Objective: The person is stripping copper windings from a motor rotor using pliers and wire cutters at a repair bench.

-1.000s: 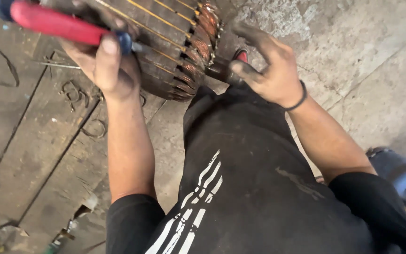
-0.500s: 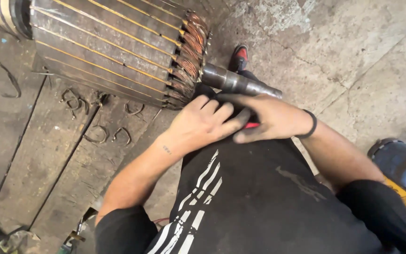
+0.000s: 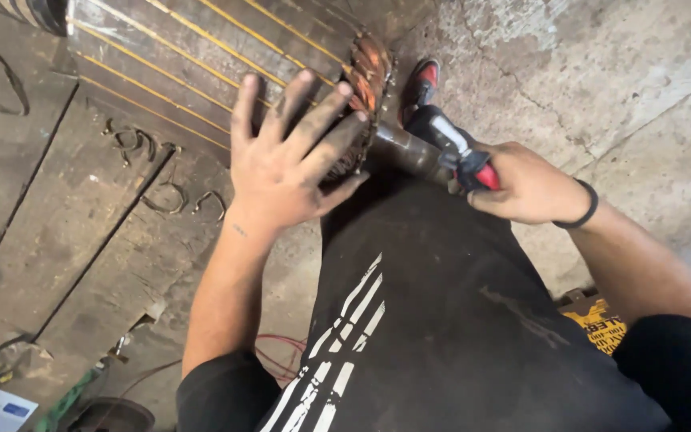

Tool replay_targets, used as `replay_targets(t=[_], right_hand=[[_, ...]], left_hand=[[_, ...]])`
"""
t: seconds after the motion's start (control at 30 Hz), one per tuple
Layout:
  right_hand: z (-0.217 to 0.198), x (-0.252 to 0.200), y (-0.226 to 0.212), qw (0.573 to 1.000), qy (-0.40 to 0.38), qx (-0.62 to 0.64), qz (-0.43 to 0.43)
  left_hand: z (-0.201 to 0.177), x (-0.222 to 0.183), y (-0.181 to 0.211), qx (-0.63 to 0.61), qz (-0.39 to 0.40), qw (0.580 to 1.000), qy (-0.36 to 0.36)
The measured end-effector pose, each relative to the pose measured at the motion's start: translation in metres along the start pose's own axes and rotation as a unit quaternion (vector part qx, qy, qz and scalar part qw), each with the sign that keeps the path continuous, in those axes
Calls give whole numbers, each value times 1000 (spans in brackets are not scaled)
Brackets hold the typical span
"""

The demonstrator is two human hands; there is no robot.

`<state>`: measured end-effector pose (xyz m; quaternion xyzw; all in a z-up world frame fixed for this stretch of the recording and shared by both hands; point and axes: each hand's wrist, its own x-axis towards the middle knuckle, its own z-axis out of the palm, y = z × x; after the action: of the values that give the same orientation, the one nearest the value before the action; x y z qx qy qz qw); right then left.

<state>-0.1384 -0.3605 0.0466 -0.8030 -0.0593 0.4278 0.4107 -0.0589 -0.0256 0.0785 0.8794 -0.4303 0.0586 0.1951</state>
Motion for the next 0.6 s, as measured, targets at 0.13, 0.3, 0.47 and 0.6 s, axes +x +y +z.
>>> replay_targets(t=[0.13,0.3,0.47,0.6], right_hand=[[2,4,-35,984,-48,-166,42],[-5,11,-67,971,-116,-194,76],[5,7,-71,978,-74,-175,87],[10,1,-73,983,-30,-177,47]], left_hand=[[1,2,-2,-17,18,999,22],[5,10,-3,-31,30,997,57],[4,16,-8,-38,29,997,67],[1,18,-9,-53,25,997,55]])
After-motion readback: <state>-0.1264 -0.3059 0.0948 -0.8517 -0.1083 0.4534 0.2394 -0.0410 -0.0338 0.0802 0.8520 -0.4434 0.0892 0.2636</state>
